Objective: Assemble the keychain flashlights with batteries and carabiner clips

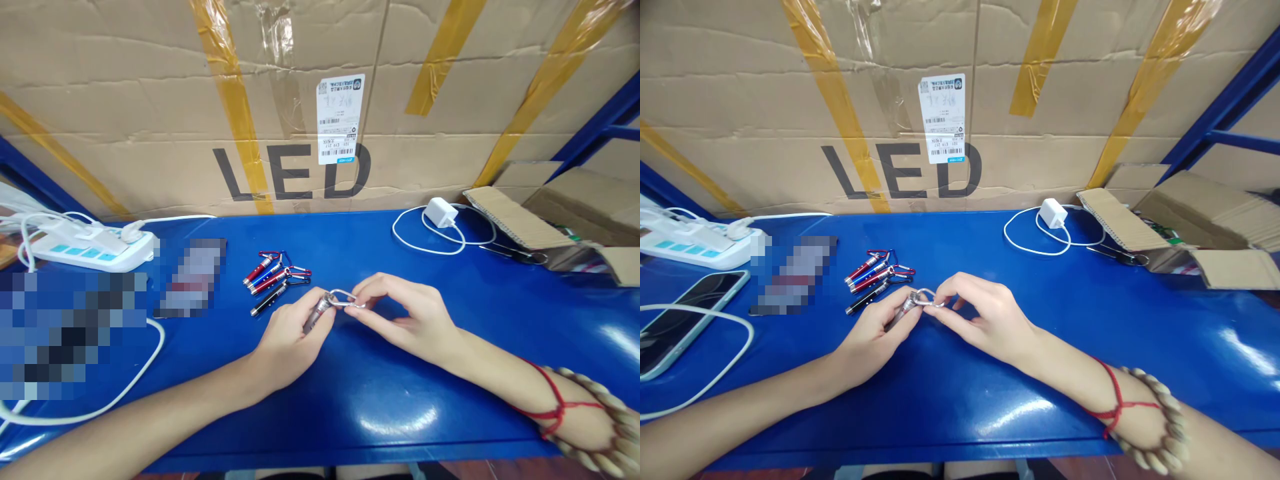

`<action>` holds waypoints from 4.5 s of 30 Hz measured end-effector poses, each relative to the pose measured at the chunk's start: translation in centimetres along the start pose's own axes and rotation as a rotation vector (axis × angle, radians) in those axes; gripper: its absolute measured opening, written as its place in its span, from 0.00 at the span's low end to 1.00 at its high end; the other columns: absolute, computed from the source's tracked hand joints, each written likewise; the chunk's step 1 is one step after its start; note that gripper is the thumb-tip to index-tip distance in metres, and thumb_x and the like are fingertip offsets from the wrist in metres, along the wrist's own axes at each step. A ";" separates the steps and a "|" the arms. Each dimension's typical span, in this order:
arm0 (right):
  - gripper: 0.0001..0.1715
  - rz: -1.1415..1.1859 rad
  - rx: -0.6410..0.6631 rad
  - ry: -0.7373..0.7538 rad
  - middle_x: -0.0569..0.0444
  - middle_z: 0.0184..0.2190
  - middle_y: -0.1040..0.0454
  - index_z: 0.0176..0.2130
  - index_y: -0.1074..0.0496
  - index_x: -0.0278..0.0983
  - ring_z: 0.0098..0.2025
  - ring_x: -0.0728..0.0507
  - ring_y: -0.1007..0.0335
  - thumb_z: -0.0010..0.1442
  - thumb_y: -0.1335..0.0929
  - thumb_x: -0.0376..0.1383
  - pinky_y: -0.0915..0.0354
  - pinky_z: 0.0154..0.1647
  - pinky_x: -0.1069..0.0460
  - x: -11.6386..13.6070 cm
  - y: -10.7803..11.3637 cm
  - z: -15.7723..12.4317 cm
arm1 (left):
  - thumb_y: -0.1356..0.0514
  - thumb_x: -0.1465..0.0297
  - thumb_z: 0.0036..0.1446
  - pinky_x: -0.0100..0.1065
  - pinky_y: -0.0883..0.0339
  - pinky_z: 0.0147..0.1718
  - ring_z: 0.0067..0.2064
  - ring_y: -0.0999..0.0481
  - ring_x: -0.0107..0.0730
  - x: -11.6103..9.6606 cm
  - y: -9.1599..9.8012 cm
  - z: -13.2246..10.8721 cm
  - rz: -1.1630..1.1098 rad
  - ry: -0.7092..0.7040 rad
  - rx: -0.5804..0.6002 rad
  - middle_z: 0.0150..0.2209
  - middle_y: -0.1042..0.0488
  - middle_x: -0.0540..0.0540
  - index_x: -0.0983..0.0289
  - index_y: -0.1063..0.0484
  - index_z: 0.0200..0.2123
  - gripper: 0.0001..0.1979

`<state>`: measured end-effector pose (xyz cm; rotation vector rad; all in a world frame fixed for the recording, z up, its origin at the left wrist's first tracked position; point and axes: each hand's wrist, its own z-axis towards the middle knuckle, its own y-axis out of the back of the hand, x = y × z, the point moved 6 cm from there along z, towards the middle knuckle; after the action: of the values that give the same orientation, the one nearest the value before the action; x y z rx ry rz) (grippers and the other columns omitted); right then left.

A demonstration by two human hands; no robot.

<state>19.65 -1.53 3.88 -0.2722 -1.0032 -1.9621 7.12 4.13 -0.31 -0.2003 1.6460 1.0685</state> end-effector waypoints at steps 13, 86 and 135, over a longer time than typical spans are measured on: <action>0.15 -0.019 0.151 -0.180 0.51 0.38 0.24 0.48 0.31 0.35 0.35 0.49 0.27 0.61 0.36 0.32 0.29 0.34 0.57 -0.9 -1.3 -0.3 | 0.52 0.63 0.62 0.26 0.51 0.20 0.21 0.47 0.23 -0.1 0.5 0.1 -0.162 0.022 -0.055 0.20 0.45 0.44 0.63 0.36 0.30 0.12; 0.14 0.597 -0.190 -0.757 0.57 0.22 0.33 0.25 0.21 0.33 0.19 0.55 0.34 0.45 0.26 0.43 0.30 0.18 0.60 -2.3 -2.1 -0.8 | 0.60 0.69 0.64 0.29 0.50 0.20 0.23 0.25 0.38 -0.3 -1.2 0.1 0.692 -0.068 -0.009 0.21 0.31 0.48 0.60 0.40 0.39 0.11; 0.08 -0.320 0.405 -0.076 0.50 0.47 0.31 0.37 0.24 0.40 0.50 0.41 0.39 0.59 0.33 0.38 0.42 0.47 0.45 -2.5 -2.1 -0.2 | 0.48 0.74 0.59 0.33 0.32 0.40 0.39 0.24 0.30 -1.1 0.4 -0.6 0.012 -0.334 -0.121 0.37 0.25 0.53 0.60 0.43 0.36 0.05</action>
<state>19.47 0.44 1.34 0.0451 -1.5411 -1.9795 6.90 3.48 0.84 -0.0846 1.2868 1.1439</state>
